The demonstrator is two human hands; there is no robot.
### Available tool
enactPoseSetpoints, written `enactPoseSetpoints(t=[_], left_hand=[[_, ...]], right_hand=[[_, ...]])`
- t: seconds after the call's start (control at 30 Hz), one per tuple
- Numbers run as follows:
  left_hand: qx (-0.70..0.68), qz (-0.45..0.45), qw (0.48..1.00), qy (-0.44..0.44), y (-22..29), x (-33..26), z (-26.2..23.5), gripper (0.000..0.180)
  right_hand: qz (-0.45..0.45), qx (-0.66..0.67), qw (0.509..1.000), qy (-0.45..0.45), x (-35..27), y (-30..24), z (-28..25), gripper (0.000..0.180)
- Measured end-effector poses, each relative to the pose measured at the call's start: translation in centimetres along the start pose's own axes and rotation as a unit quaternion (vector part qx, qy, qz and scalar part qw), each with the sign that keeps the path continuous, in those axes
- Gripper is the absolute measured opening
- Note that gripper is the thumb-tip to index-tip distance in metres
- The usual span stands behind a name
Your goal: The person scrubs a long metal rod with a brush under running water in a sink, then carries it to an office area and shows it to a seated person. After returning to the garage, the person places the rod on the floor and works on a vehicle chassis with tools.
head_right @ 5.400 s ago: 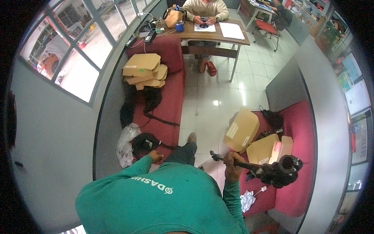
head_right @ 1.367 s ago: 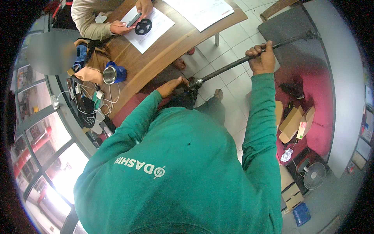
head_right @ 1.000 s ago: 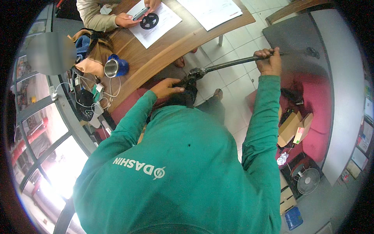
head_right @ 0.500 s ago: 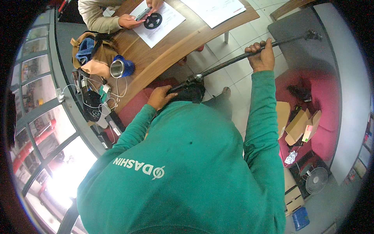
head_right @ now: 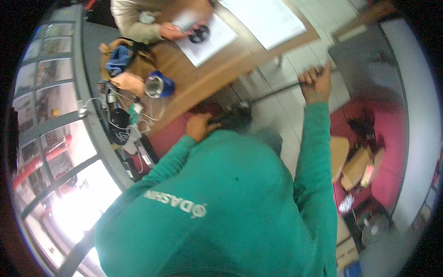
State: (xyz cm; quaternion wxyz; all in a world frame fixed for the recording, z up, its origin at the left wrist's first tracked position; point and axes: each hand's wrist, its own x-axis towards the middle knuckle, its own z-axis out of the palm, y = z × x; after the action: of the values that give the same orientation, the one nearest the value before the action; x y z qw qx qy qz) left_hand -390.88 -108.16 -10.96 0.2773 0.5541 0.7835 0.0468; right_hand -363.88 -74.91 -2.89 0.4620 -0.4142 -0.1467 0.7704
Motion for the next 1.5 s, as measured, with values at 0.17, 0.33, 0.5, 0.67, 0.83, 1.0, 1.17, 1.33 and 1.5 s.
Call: enactPoseSetpoints(t=[0.17,0.33,0.5,0.67,0.83,1.0,1.17,1.33,1.5], left_hand=[[-0.047,0.016,0.996,-0.069,0.2,-0.5,-3.0,0.055],[-0.088,0.004,0.985,-0.145,-0.6,-1.6,-4.4,0.059],[-0.091,-0.019,0.969,-0.227,-0.6,-1.9,-6.3,0.06],[-0.098,0.016,0.963,-0.252,-2.6,-2.6,-4.7,0.062],[-0.092,0.02,0.973,-0.213,-2.4,-3.0,-5.7,0.057],[-0.068,-0.011,0.974,-0.216,-3.5,-3.6,-5.1,0.06],[-0.068,-0.016,0.984,-0.163,-3.4,-4.7,-5.3,0.057],[-0.2,-0.003,0.962,-0.184,-4.6,-5.0,-4.7,0.05],[-0.284,-0.072,0.913,-0.283,-4.7,-5.1,-5.9,0.049]], right_hand=[[-0.004,0.007,0.999,0.037,-1.1,0.6,0.3,0.05],[0.027,0.018,0.998,0.054,-1.0,2.1,0.2,0.046],[0.059,0.031,0.996,0.054,-0.9,3.3,-0.3,0.042],[0.071,0.009,0.996,0.053,-1.4,3.8,-0.7,0.04],[0.074,0.019,0.995,0.067,-1.4,4.2,-0.8,0.036],[0.097,0.026,0.992,0.074,-0.6,5.3,-1.6,0.034],[0.1,0.028,0.992,0.076,-0.4,6.2,-1.6,0.034],[0.099,0.025,0.993,0.057,-0.5,6.7,-0.9,0.035],[0.087,0.036,0.996,0.014,0.1,7.1,-1.4,0.034]])
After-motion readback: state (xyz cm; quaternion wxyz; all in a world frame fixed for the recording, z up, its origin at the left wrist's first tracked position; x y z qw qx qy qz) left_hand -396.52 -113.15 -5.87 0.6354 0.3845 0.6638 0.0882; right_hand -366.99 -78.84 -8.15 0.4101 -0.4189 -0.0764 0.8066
